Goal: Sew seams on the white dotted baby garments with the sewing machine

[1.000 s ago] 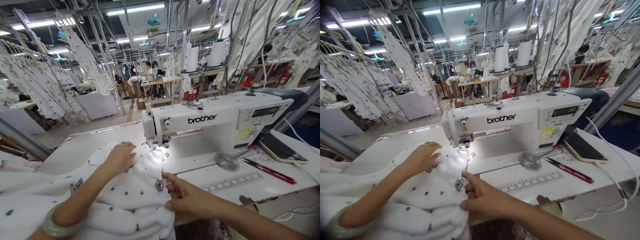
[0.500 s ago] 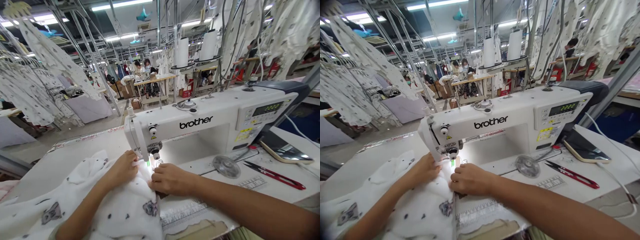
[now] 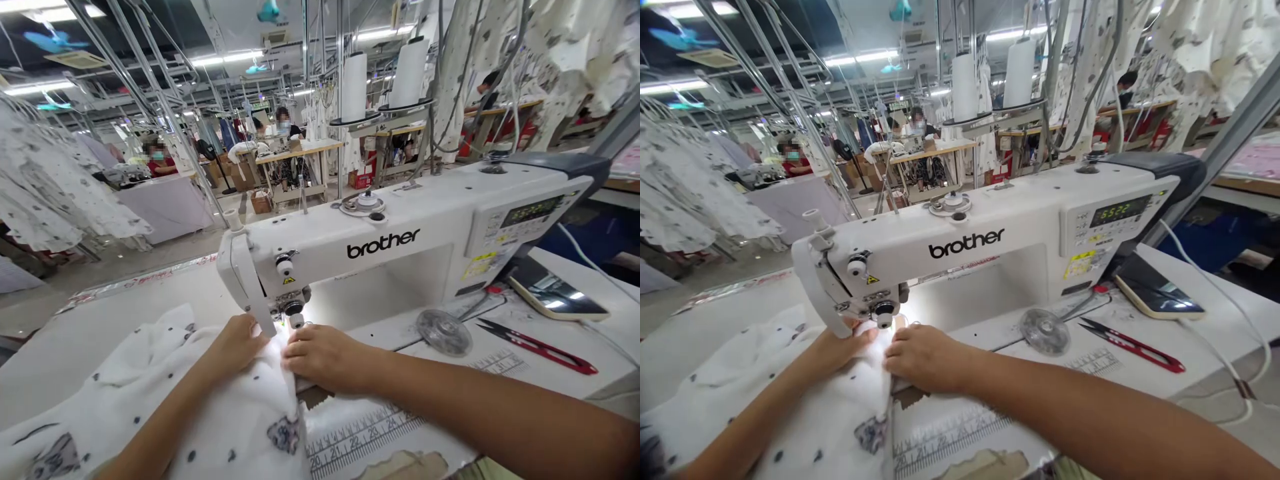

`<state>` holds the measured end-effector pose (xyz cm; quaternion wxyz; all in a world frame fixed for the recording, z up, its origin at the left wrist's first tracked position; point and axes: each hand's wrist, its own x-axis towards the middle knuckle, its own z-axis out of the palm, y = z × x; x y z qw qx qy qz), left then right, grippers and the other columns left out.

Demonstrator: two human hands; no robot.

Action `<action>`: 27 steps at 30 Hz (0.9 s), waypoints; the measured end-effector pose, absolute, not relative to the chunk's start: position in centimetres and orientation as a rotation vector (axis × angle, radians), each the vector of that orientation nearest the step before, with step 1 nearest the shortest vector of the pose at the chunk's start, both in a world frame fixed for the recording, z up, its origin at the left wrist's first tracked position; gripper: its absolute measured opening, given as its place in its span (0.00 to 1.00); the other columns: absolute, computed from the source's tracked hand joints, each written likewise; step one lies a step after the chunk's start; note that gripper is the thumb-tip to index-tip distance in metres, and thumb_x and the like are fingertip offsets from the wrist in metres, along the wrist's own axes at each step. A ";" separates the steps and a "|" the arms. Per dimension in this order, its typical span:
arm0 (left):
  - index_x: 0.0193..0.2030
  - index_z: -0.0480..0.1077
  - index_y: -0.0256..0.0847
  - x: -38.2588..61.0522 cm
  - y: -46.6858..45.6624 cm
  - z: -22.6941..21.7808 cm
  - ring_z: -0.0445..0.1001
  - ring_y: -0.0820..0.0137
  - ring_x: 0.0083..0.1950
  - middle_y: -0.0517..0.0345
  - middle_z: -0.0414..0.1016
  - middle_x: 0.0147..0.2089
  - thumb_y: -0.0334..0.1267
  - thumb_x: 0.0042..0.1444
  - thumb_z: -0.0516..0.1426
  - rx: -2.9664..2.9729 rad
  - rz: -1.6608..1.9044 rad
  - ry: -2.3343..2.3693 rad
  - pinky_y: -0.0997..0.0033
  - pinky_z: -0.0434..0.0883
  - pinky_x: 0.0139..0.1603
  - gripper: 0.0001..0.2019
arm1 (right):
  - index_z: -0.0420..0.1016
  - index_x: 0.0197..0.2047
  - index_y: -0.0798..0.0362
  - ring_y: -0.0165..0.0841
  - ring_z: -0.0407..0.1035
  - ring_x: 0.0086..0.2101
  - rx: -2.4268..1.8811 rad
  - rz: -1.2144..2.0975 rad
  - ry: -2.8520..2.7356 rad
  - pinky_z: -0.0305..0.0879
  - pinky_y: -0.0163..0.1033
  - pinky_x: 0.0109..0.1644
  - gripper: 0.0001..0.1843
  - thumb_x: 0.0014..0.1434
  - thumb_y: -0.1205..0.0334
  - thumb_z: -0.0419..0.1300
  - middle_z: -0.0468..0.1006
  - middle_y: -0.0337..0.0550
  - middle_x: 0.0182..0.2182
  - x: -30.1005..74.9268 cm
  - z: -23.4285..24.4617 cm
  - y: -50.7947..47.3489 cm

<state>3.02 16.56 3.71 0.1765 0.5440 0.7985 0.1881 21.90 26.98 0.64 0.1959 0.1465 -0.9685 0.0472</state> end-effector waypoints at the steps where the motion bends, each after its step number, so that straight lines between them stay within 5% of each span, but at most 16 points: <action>1: 0.22 0.56 0.43 3.3 16.2 3.7 0.64 0.68 0.29 0.64 0.58 0.22 0.45 0.53 0.52 1.555 0.530 2.256 0.71 0.58 0.29 0.13 | 0.74 0.42 0.55 0.33 0.69 0.42 0.447 0.155 -2.711 0.64 0.38 0.49 0.06 0.68 0.67 0.56 0.79 0.44 0.40 22.0 0.6 26.9; 11: 0.31 0.65 0.44 4.8 12.9 3.6 0.70 0.65 0.33 0.61 0.72 0.30 0.45 0.62 0.50 1.617 0.471 2.139 0.68 0.62 0.36 0.12 | 0.75 0.41 0.57 0.32 0.68 0.38 0.694 0.062 -2.591 0.64 0.38 0.40 0.06 0.65 0.70 0.56 0.79 0.41 0.37 23.1 1.3 25.6; 18: 0.28 0.59 0.44 4.9 13.4 3.3 0.68 0.67 0.31 0.64 0.67 0.26 0.47 0.64 0.48 1.603 0.424 2.196 0.68 0.59 0.35 0.15 | 0.75 0.36 0.56 0.32 0.68 0.37 0.607 0.113 -2.561 0.65 0.39 0.46 0.08 0.65 0.68 0.56 0.78 0.44 0.34 23.0 1.2 26.1; 27: 0.28 0.54 0.45 5.3 13.5 3.0 0.65 0.66 0.28 0.65 0.64 0.24 0.47 0.64 0.49 1.585 0.356 2.302 0.68 0.55 0.31 0.15 | 0.73 0.45 0.59 0.36 0.67 0.44 0.390 0.140 -2.681 0.67 0.42 0.48 0.11 0.69 0.61 0.54 0.78 0.50 0.40 22.7 1.6 26.5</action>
